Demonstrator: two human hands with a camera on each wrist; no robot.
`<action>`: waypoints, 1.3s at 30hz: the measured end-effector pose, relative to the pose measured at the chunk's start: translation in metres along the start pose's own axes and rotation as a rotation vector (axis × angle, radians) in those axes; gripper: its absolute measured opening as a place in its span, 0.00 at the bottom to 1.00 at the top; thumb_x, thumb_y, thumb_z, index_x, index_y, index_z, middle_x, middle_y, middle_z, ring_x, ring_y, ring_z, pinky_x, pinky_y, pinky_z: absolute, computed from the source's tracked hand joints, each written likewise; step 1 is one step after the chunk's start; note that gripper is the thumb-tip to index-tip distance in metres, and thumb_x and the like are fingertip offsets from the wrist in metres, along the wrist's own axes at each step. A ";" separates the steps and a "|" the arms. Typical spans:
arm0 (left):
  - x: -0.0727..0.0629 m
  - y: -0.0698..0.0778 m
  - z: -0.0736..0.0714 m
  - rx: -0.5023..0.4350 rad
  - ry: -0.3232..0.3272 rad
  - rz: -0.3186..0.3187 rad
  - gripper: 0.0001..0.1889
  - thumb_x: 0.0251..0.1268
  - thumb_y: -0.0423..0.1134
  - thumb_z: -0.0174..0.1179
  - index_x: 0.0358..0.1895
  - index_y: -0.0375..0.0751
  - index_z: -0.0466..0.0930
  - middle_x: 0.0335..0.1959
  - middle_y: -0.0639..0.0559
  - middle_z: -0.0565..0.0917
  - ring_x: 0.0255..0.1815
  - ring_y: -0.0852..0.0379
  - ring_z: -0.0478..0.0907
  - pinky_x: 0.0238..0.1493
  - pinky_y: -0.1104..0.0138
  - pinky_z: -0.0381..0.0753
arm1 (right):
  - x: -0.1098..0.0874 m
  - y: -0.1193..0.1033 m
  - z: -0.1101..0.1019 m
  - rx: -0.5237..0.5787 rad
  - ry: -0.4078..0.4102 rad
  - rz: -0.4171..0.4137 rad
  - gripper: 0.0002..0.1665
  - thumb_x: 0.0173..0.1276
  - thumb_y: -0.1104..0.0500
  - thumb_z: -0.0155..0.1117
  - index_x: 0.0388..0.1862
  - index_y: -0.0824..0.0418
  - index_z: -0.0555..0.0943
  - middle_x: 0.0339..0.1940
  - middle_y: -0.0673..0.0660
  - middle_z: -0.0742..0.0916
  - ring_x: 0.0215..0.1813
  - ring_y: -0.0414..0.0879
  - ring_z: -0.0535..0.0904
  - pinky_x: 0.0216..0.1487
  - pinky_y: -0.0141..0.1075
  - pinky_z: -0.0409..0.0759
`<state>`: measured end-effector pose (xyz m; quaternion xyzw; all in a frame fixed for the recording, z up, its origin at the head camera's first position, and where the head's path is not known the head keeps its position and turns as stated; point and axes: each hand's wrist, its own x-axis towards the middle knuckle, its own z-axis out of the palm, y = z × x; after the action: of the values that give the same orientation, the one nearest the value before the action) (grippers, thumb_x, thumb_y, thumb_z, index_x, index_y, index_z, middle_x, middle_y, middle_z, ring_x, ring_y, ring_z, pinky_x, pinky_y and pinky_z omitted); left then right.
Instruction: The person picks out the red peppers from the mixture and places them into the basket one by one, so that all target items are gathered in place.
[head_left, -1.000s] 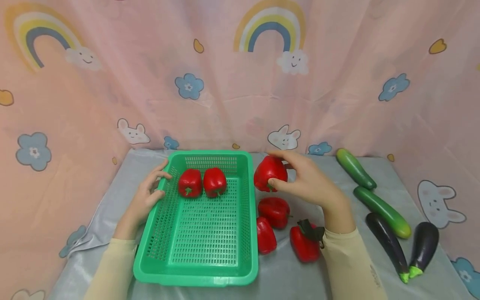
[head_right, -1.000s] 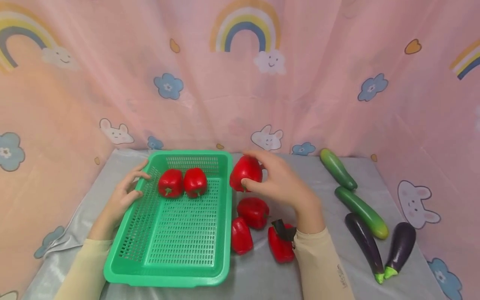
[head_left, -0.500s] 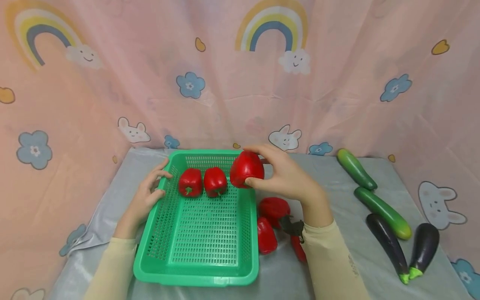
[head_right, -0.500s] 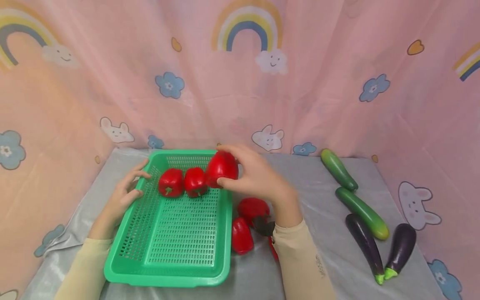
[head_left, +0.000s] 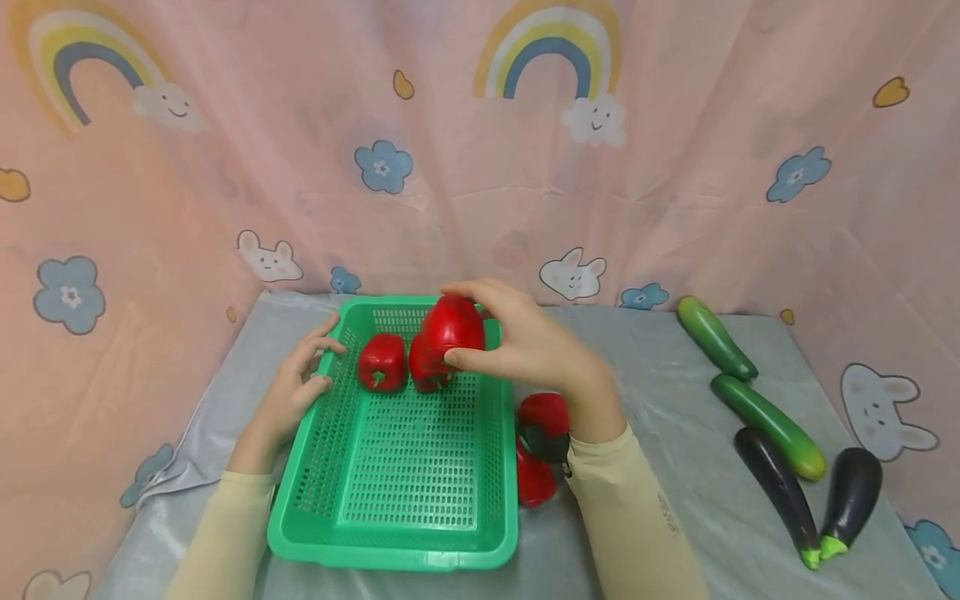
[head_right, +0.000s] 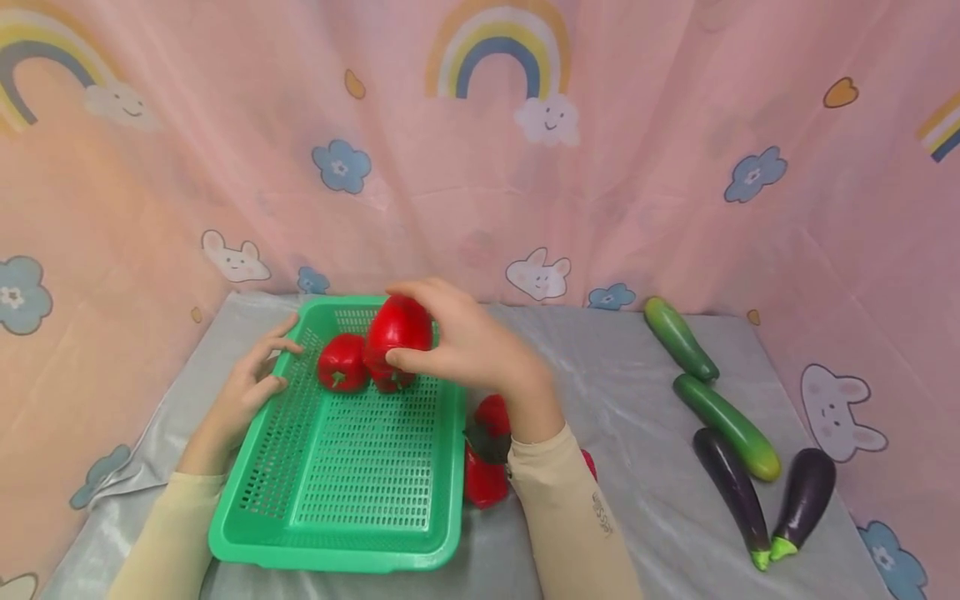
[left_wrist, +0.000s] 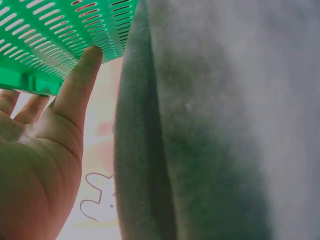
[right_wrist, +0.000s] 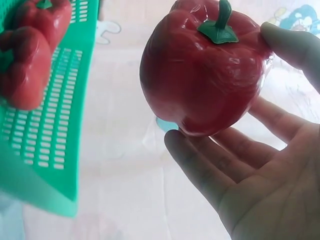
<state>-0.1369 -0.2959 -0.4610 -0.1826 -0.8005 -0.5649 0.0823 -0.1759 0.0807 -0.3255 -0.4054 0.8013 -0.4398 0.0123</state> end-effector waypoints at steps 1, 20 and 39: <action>0.000 0.000 0.000 -0.002 0.000 0.000 0.22 0.60 0.16 0.51 0.57 0.29 0.78 0.89 0.42 0.58 0.90 0.39 0.47 0.78 0.27 0.46 | 0.002 0.000 0.002 -0.002 -0.002 -0.003 0.41 0.70 0.48 0.76 0.78 0.57 0.76 0.70 0.49 0.83 0.67 0.44 0.78 0.65 0.47 0.80; 0.001 0.003 0.001 0.017 0.000 -0.007 0.22 0.59 0.16 0.51 0.57 0.29 0.78 0.89 0.42 0.58 0.90 0.39 0.47 0.78 0.28 0.48 | 0.029 -0.003 0.027 0.022 -0.054 0.028 0.40 0.70 0.45 0.76 0.77 0.56 0.77 0.68 0.47 0.82 0.67 0.42 0.75 0.62 0.44 0.82; 0.000 0.001 0.001 0.009 0.000 -0.011 0.23 0.59 0.16 0.50 0.58 0.30 0.78 0.89 0.42 0.58 0.90 0.39 0.47 0.79 0.28 0.47 | 0.048 0.007 0.062 0.029 -0.150 0.024 0.40 0.70 0.44 0.75 0.77 0.55 0.76 0.68 0.50 0.81 0.66 0.42 0.75 0.56 0.41 0.87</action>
<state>-0.1365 -0.2949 -0.4605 -0.1777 -0.8040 -0.5618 0.0801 -0.1891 0.0082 -0.3521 -0.4273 0.7965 -0.4196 0.0833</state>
